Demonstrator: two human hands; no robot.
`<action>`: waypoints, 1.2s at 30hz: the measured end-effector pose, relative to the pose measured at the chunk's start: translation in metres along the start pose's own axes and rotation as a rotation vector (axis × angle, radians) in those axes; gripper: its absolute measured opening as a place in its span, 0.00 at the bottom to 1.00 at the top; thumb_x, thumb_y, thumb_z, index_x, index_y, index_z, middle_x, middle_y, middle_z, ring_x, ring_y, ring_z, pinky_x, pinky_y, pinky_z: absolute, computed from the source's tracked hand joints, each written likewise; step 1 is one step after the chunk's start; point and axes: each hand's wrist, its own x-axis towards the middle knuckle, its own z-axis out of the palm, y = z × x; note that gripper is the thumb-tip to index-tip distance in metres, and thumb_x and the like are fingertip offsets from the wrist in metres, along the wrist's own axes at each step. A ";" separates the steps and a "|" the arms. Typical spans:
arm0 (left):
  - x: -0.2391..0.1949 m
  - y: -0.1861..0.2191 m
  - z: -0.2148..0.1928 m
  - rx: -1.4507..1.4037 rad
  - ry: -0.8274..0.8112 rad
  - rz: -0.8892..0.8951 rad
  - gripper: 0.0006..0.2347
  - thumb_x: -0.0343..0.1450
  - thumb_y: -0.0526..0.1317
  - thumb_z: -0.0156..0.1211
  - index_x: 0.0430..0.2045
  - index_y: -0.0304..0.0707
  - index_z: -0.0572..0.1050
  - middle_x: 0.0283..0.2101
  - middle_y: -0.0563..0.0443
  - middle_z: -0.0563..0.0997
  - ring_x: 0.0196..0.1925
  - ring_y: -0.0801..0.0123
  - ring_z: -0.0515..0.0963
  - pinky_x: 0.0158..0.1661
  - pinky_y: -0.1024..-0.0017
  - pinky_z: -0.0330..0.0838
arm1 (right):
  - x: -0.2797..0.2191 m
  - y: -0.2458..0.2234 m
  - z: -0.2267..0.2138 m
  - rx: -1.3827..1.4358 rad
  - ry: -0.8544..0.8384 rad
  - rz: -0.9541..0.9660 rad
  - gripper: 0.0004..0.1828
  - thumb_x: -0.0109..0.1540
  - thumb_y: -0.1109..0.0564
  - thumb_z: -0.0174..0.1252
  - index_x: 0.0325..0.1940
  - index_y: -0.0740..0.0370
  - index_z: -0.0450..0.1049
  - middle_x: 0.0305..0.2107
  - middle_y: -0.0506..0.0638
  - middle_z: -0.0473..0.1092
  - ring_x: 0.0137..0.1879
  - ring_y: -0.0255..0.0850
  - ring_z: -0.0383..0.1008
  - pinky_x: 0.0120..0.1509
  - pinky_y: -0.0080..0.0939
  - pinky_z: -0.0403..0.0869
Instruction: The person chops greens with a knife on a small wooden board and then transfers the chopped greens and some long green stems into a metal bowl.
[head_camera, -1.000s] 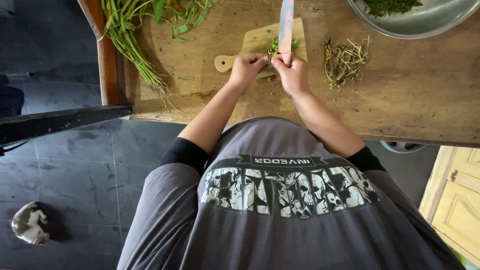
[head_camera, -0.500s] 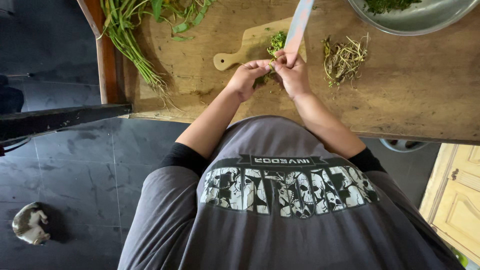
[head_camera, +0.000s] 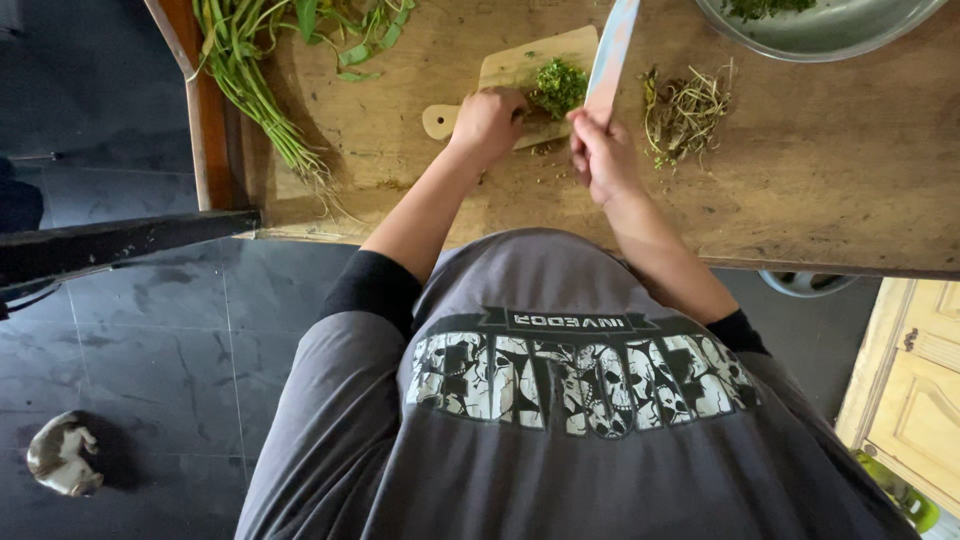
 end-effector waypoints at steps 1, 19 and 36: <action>0.001 -0.002 0.002 -0.002 -0.002 0.005 0.09 0.63 0.39 0.68 0.35 0.41 0.83 0.36 0.42 0.83 0.40 0.50 0.82 0.42 0.57 0.74 | -0.005 0.001 0.000 0.001 0.005 -0.003 0.05 0.68 0.55 0.59 0.44 0.57 0.74 0.27 0.45 0.68 0.24 0.28 0.62 0.25 0.29 0.62; -0.019 -0.003 0.008 0.348 0.141 0.246 0.08 0.65 0.37 0.62 0.37 0.42 0.81 0.40 0.51 0.77 0.48 0.57 0.75 0.47 0.53 0.65 | -0.022 0.027 -0.011 -1.409 -0.067 -0.322 0.10 0.66 0.55 0.54 0.43 0.65 0.72 0.32 0.64 0.76 0.37 0.62 0.77 0.42 0.60 0.74; -0.007 0.004 0.012 0.365 0.150 0.227 0.04 0.63 0.36 0.62 0.28 0.44 0.79 0.36 0.53 0.77 0.47 0.62 0.77 0.49 0.52 0.62 | -0.039 0.001 0.010 -1.666 -0.188 -0.328 0.31 0.64 0.60 0.51 0.71 0.72 0.61 0.22 0.61 0.74 0.26 0.57 0.75 0.30 0.58 0.73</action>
